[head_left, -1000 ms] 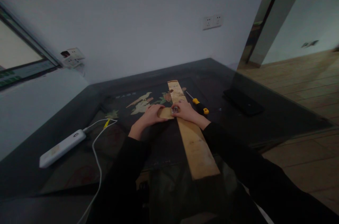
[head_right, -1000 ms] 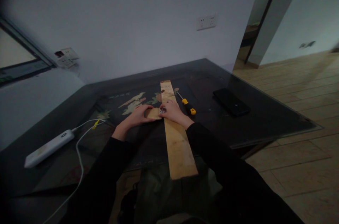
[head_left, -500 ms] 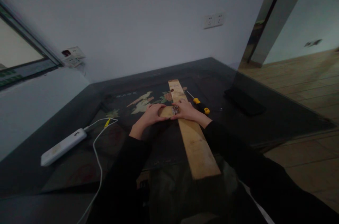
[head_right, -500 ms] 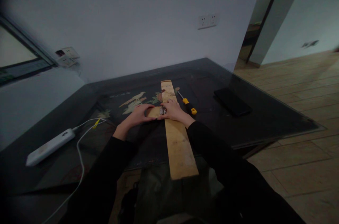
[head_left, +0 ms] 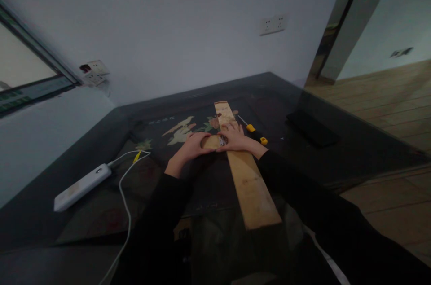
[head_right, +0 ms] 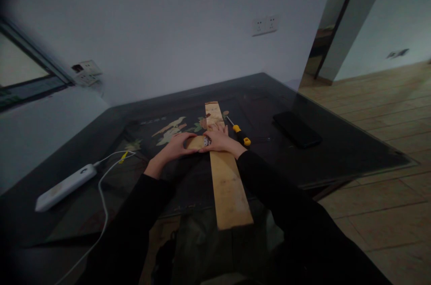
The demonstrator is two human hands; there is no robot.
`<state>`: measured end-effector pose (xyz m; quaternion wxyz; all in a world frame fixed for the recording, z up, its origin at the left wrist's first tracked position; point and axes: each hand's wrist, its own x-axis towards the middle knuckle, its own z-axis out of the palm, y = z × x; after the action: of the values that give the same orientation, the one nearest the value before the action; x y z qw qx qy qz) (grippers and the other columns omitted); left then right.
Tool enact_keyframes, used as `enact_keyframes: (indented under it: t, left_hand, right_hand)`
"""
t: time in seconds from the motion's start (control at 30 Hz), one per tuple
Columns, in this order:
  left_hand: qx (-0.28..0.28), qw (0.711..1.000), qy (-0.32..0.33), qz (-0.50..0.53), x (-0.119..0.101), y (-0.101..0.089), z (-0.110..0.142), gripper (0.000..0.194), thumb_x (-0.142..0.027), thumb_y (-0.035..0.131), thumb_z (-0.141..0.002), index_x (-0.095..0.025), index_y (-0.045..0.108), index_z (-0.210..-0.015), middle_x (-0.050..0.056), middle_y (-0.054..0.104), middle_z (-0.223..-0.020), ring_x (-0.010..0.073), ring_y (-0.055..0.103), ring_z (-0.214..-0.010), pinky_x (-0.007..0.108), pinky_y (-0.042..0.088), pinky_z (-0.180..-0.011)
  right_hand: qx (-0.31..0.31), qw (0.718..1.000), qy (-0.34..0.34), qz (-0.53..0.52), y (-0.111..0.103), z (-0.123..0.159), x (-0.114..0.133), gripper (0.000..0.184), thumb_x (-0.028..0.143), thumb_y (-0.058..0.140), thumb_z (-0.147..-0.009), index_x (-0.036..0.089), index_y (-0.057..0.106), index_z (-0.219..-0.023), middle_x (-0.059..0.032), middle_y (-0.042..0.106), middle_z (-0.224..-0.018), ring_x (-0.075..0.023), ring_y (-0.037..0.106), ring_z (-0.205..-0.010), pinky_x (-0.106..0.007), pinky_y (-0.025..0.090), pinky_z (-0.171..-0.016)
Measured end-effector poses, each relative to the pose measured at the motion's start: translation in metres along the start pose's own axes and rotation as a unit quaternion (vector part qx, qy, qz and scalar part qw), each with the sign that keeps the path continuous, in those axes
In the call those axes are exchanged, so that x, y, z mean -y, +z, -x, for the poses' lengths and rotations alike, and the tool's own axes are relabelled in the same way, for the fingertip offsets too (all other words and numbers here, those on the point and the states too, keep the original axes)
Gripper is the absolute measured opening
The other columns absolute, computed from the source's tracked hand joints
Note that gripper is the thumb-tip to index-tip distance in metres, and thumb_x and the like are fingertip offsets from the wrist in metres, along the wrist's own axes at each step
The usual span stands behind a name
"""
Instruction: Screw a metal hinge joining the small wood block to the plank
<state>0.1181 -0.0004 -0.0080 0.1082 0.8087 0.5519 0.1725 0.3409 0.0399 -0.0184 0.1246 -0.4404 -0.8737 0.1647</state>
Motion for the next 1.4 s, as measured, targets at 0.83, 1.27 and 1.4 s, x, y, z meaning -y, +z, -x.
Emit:
enact_keyframes:
  t: [0.83, 1.27, 1.4]
  left_hand:
    - [0.007, 1.000, 0.022, 0.006, 0.002, -0.001, 0.000, 0.053, -0.049, 0.068, -0.085, -0.020, 0.063, -0.130, 0.013, 0.067, -0.134, 0.0311, 0.061, -0.125, 0.047, 0.042, -0.111]
    - [-0.163, 0.968, -0.188, 0.012, 0.067, 0.005, -0.003, 0.020, -0.017, 0.058, -0.087, -0.018, 0.068, -0.103, 0.011, 0.075, -0.099, 0.0234, 0.071, -0.095, 0.035, 0.052, -0.088]
    - [-0.152, 0.955, -0.255, -0.005, 0.078, 0.013, -0.007, 0.013, -0.022, 0.059, -0.088, -0.017, 0.070, -0.094, 0.011, 0.075, -0.091, 0.0243, 0.070, -0.088, 0.033, 0.051, -0.079]
  right_hand:
    - [-0.055, 0.997, -0.060, 0.000, 0.011, -0.009, -0.016, 0.082, 0.071, 0.078, -0.068, 0.018, 0.069, -0.130, -0.0199, 0.051, -0.148, -0.0387, 0.041, -0.140, -0.051, 0.028, -0.118]
    - [-0.063, 0.996, -0.062, -0.018, 0.017, -0.011, -0.021, 0.079, 0.072, 0.077, -0.066, 0.022, 0.071, -0.127, -0.0176, 0.053, -0.144, -0.0389, 0.043, -0.138, -0.054, 0.030, -0.116]
    - [-0.066, 0.996, -0.059, -0.021, 0.018, -0.010, -0.021, 0.079, 0.072, 0.078, -0.066, 0.022, 0.071, -0.127, -0.0182, 0.052, -0.145, -0.0386, 0.041, -0.140, -0.053, 0.029, -0.117]
